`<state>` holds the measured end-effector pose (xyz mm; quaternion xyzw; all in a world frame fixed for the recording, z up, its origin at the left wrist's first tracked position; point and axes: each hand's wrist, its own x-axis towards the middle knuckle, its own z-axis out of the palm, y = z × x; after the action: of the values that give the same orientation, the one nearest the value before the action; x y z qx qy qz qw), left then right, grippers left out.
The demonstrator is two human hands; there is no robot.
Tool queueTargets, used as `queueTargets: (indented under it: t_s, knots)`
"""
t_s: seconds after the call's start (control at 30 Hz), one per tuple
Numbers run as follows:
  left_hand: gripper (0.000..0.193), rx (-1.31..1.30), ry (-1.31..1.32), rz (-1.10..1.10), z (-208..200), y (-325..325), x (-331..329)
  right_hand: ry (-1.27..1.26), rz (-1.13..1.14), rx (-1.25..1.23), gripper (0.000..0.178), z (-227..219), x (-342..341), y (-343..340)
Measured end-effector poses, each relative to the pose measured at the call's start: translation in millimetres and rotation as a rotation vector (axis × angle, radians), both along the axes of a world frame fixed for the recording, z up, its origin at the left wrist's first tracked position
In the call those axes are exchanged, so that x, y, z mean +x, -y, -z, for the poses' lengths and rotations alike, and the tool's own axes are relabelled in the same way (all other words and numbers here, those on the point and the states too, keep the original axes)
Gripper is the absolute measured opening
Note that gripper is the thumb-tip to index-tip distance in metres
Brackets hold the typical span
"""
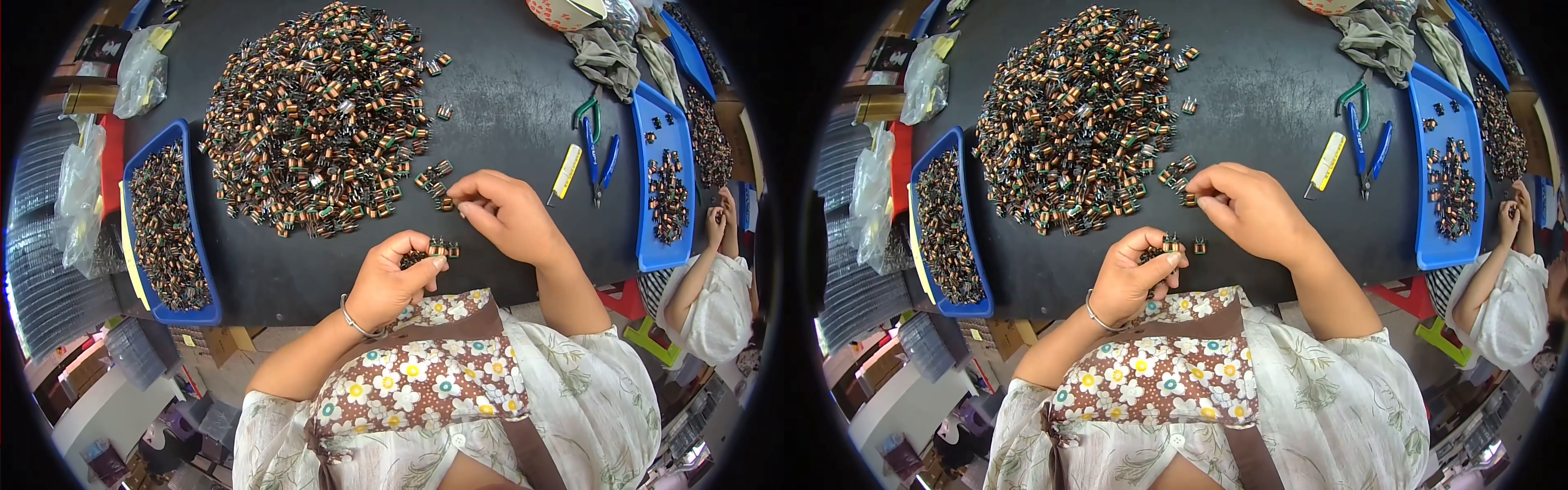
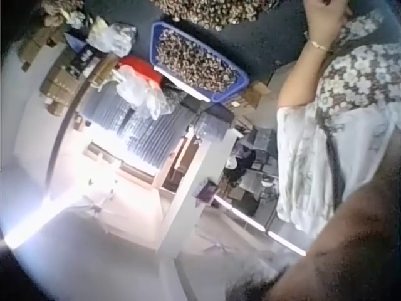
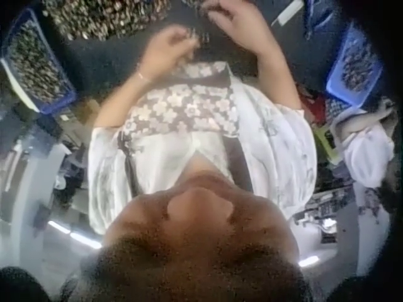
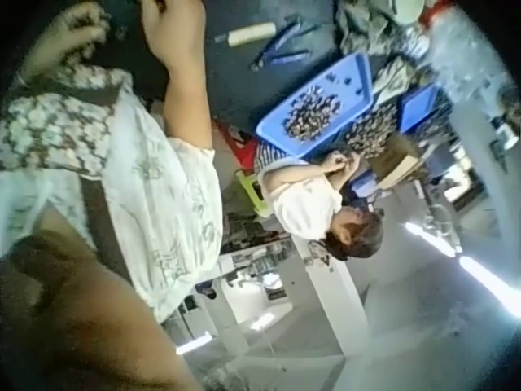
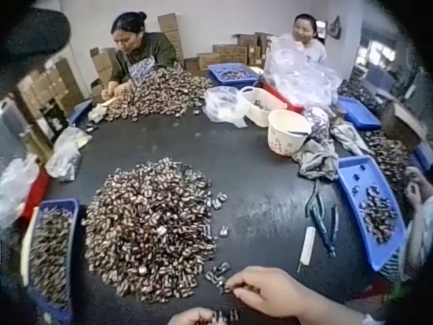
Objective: The person connects electronic components together by hand from a pile on the table, receives a paper pad from another worker and places it into a tray, and joins additional electronic components together.
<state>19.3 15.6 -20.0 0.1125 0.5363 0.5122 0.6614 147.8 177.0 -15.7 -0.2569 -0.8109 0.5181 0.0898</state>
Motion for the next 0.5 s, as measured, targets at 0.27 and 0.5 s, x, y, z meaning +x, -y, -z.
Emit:
queueTargets:
  t_s: [0.27,0.5]
  knots:
    - [0.007,0.043,-0.028,0.013,0.9,1.1,-0.6,-0.164,-0.082,-0.538,0.020,-0.5,3.7,1.7]
    - [0.010,0.136,-0.052,0.041,5.8,2.4,0.6,-0.183,-0.073,-0.639,0.022,-1.3,3.2,4.0]
